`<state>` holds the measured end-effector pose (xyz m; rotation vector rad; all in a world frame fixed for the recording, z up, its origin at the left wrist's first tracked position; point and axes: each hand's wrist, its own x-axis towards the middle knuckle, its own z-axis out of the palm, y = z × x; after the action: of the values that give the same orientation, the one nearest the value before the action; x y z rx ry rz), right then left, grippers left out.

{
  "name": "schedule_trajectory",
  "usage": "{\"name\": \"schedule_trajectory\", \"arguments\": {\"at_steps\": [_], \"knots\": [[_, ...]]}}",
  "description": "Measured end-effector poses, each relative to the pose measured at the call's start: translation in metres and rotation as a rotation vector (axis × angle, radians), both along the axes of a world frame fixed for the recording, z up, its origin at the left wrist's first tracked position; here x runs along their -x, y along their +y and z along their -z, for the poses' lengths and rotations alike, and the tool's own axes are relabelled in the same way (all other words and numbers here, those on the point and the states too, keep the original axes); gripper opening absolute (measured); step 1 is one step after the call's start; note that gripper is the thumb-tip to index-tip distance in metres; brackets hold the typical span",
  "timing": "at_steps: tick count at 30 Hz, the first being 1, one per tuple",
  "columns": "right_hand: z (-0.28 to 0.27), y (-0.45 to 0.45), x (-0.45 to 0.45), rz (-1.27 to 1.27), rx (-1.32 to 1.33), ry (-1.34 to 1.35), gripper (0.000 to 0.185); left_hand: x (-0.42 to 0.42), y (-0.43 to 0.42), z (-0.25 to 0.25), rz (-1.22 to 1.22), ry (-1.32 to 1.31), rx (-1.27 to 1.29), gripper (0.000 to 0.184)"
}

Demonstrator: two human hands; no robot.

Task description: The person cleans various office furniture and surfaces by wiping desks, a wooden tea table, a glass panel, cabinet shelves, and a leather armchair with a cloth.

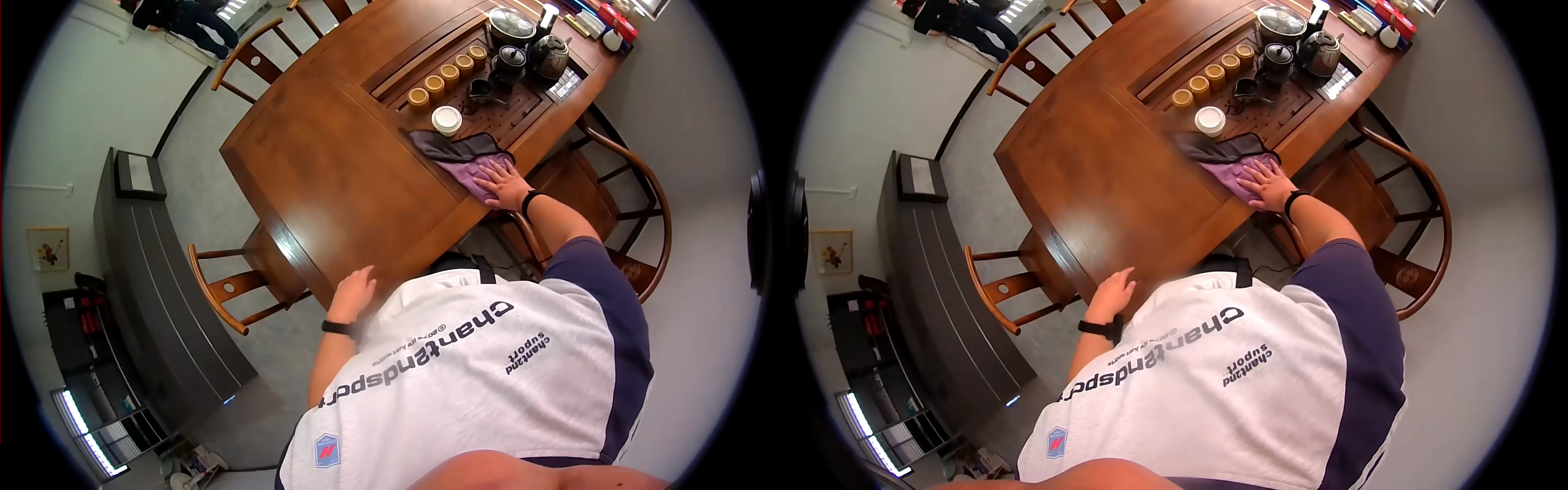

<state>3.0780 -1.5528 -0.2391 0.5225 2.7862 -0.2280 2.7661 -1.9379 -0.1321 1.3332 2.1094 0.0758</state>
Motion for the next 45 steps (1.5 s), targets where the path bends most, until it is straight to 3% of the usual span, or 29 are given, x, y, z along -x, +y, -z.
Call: {"name": "schedule_trajectory", "arguments": {"at_steps": [4, 7, 10, 15, 18, 22, 24, 27, 29, 32, 35, 37, 39, 41, 43, 45], "knots": [[0.026, -0.020, 0.013, -0.214, 0.037, 0.053, 0.069, -0.014, 0.012, -0.001, -0.054, 0.000, 0.003, 0.041], [0.024, -0.055, 0.034, -0.155, -0.006, 0.154, 0.068, -0.021, 0.000, 0.001, -0.080, -0.020, 0.021, 0.043], [0.023, -0.077, 0.058, -0.283, 0.019, 0.159, 0.068, -0.021, -0.013, 0.001, -0.136, -0.045, 0.023, 0.046], [0.044, -0.162, 0.141, -0.843, 0.153, 0.215, 0.066, -0.021, -0.038, -0.002, -0.266, -0.058, -0.039, 0.053], [0.075, -0.241, 0.199, -0.994, 0.278, 0.385, 0.059, -0.014, -0.054, 0.013, -0.248, 0.053, -0.141, 0.059], [0.007, -0.276, 0.230, -1.049, 0.354, 0.242, 0.054, 0.014, -0.087, 0.064, -0.208, 0.115, -0.161, 0.064], [0.054, -0.276, 0.230, -1.054, 0.390, 0.455, 0.054, 0.025, -0.106, 0.094, -0.221, 0.093, -0.043, 0.067], [0.018, -0.237, 0.192, -0.902, 0.282, 0.413, 0.052, 0.020, -0.106, 0.079, -0.130, 0.231, -0.063, 0.073], [0.027, -0.211, 0.173, -0.713, 0.247, 0.308, 0.056, 0.021, -0.099, 0.088, -0.085, 0.185, -0.012, 0.071], [0.004, -0.179, 0.118, -0.314, 0.082, 0.376, 0.051, 0.008, -0.080, 0.090, 0.060, 0.183, -0.027, 0.066], [0.023, -0.150, 0.065, -0.069, -0.066, 0.369, 0.048, 0.002, -0.049, 0.093, 0.287, 0.235, -0.181, 0.062], [0.001, -0.140, 0.041, 0.210, -0.119, 0.245, 0.047, -0.002, -0.022, 0.090, 0.452, 0.240, -0.272, 0.063], [-0.002, -0.135, 0.021, 0.433, -0.236, 0.266, 0.048, -0.008, 0.005, 0.088, 0.542, 0.221, -0.193, 0.061], [-0.023, -0.139, 0.018, 0.567, -0.148, 0.121, 0.051, -0.014, 0.032, 0.086, 0.635, 0.231, -0.175, 0.060], [0.018, -0.144, 0.027, 0.781, -0.084, 0.231, 0.063, -0.020, 0.052, 0.082, 0.696, 0.218, -0.140, 0.058], [0.005, -0.145, 0.037, 0.863, 0.025, 0.198, 0.079, -0.027, 0.068, 0.084, 0.735, 0.209, -0.095, 0.057]]}}
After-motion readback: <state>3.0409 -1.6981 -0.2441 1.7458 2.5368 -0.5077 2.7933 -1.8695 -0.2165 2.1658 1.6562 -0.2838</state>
